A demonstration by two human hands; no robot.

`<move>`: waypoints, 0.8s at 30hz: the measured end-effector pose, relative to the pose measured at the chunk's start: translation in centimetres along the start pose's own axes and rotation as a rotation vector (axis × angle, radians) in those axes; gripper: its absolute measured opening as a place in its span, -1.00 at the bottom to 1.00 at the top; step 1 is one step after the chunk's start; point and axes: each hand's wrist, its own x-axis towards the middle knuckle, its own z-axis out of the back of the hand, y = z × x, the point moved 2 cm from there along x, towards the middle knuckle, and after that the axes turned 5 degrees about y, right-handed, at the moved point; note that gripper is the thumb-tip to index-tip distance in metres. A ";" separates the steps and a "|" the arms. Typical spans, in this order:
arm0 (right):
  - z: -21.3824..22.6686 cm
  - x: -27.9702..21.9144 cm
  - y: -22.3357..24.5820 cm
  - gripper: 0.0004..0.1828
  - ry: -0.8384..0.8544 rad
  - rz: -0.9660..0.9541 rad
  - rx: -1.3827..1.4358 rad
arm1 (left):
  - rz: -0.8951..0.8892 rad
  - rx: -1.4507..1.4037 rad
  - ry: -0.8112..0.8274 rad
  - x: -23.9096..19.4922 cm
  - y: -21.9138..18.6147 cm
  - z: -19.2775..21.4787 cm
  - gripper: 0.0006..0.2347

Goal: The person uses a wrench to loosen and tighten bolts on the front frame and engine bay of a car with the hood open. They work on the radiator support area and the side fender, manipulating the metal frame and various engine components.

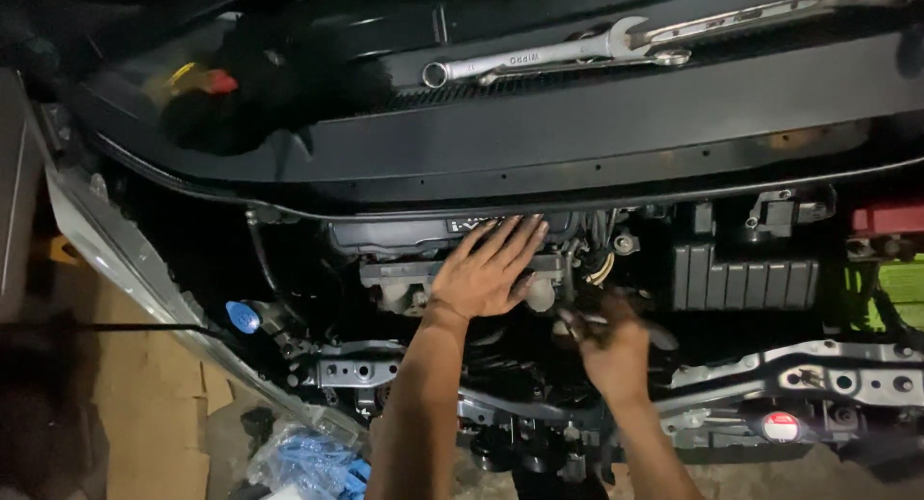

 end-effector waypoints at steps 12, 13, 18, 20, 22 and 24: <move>-2.4 1.6 -3.5 -0.78 0.006 0.293 -0.243 | -0.016 0.024 -0.006 -0.2 -0.3 -0.1 -0.48; -2.2 1.8 -2.7 -0.75 0.046 0.240 -0.264 | -0.011 0.032 -0.005 -0.2 -0.1 0.0 -0.48; -0.1 2.5 -3.2 -0.67 -0.158 -0.107 0.153 | -0.022 0.051 0.006 0.3 0.3 -0.4 -0.48; -0.5 3.2 -2.5 -0.56 -0.194 -0.212 0.144 | -0.019 0.046 0.030 -0.3 0.0 -0.1 -0.48; -2.3 5.5 -3.2 -0.66 -0.205 -0.316 0.171 | -0.021 0.059 0.009 -0.1 0.2 -0.3 -0.48; -5.4 7.6 -11.4 -0.65 -0.205 -0.353 0.120 | -0.023 0.046 0.015 -0.2 0.3 -0.4 -0.48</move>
